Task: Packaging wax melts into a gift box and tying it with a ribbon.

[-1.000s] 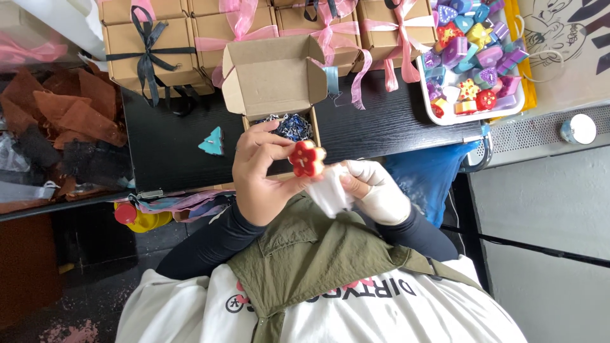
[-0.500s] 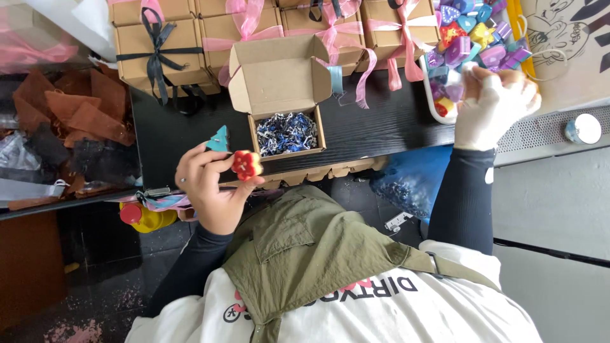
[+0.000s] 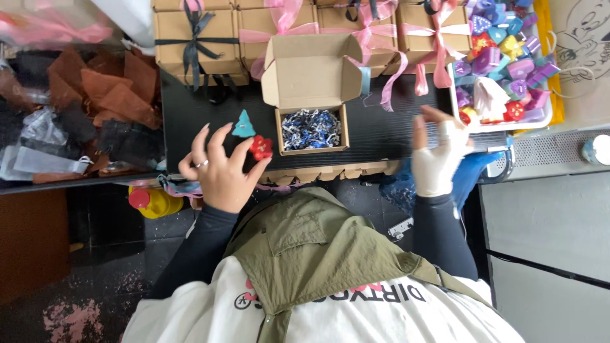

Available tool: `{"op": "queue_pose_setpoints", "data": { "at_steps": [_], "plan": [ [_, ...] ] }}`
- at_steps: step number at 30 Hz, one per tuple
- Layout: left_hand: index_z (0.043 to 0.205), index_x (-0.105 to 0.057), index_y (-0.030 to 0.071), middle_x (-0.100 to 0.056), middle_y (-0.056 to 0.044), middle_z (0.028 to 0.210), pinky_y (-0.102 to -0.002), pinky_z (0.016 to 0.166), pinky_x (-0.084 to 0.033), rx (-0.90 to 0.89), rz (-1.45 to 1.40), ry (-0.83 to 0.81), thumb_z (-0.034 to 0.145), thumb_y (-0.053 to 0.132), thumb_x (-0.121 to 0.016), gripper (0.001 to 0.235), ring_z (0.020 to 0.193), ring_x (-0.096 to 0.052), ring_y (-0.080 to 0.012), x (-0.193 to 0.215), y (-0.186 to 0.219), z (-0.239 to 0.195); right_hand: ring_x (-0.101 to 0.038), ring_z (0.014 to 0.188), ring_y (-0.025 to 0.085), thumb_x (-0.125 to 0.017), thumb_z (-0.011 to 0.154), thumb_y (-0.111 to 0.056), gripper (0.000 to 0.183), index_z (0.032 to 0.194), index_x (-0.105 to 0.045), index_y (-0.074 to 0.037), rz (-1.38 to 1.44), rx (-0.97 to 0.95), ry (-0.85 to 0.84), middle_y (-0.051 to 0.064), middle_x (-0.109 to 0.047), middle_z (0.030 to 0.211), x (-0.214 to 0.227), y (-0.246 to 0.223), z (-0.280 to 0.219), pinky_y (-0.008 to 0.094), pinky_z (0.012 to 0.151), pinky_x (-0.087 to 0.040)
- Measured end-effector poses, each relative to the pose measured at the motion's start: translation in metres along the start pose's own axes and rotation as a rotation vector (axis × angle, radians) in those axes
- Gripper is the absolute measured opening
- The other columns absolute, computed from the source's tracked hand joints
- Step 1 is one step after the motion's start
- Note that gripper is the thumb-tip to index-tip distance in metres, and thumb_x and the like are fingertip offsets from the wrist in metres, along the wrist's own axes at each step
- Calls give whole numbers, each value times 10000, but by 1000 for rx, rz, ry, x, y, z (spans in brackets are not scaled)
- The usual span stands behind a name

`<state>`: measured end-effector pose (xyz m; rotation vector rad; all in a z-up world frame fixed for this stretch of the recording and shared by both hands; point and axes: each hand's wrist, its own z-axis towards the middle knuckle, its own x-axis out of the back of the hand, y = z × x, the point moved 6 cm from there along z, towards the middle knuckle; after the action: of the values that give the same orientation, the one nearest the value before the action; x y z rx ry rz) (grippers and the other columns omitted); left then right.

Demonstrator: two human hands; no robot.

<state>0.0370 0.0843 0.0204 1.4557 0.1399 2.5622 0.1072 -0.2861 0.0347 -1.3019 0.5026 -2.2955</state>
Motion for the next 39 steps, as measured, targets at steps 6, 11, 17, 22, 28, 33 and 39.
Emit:
{"op": "queue_pose_setpoints", "data": {
  "at_steps": [6,11,17,22,28,33,39],
  "plan": [
    [1146,-745,212,-564,-41,1400,-527,1034,-217,-43,-52,-13,838,569,-826,478,1395,-408,-311,-4,0,10,-572,1170,254,-757,989,-59,221,1204,-712,-88,126,88,-43,85,-657,1203,-42,-31,-11,389,1045,-437],
    [1168,-740,213,-586,-5,1342,-513,1050,-222,5,-126,76,907,525,-818,414,1372,-451,-260,8,-34,8,-536,1034,192,-629,840,147,362,1136,-689,-52,306,-9,23,97,-581,1270,-64,-29,-14,296,904,-468],
    [1164,-720,211,-574,-5,1357,-521,1059,-267,271,109,200,1012,359,-768,217,1369,-472,-299,35,-143,-2,-543,943,121,-533,799,212,406,1080,-686,-39,354,-1,72,88,-583,1276,-76,-18,-19,246,817,-479],
    [1196,-632,95,-523,-142,1342,-577,1019,-377,520,258,54,977,200,-724,259,1316,-459,-410,40,-256,-53,-542,864,118,-551,806,203,376,1069,-685,-30,344,6,45,93,-599,1276,-78,-23,-19,250,807,-486],
    [1211,-663,82,-390,-324,1512,-664,1032,-370,711,203,114,940,170,-745,297,1339,-368,-531,57,-279,-61,-562,890,141,-556,817,177,341,1047,-694,-34,340,-46,24,93,-611,1258,-84,-19,-19,267,791,-491],
    [1356,-676,39,-452,-280,1526,-786,1054,-139,736,310,-106,1009,340,-689,459,1434,-266,-512,3,-314,-73,-607,1088,207,-604,862,132,279,1071,-690,-31,285,19,11,106,-599,1278,-81,-29,-16,302,913,-511],
    [1351,-675,8,-628,-124,1467,-594,1183,-315,488,188,257,1121,118,-633,258,1494,-450,-364,8,-296,-61,-610,1120,232,-640,940,79,179,1074,-699,-25,290,52,-5,104,-622,1268,-78,-30,-15,336,963,-495]
  ]
}}
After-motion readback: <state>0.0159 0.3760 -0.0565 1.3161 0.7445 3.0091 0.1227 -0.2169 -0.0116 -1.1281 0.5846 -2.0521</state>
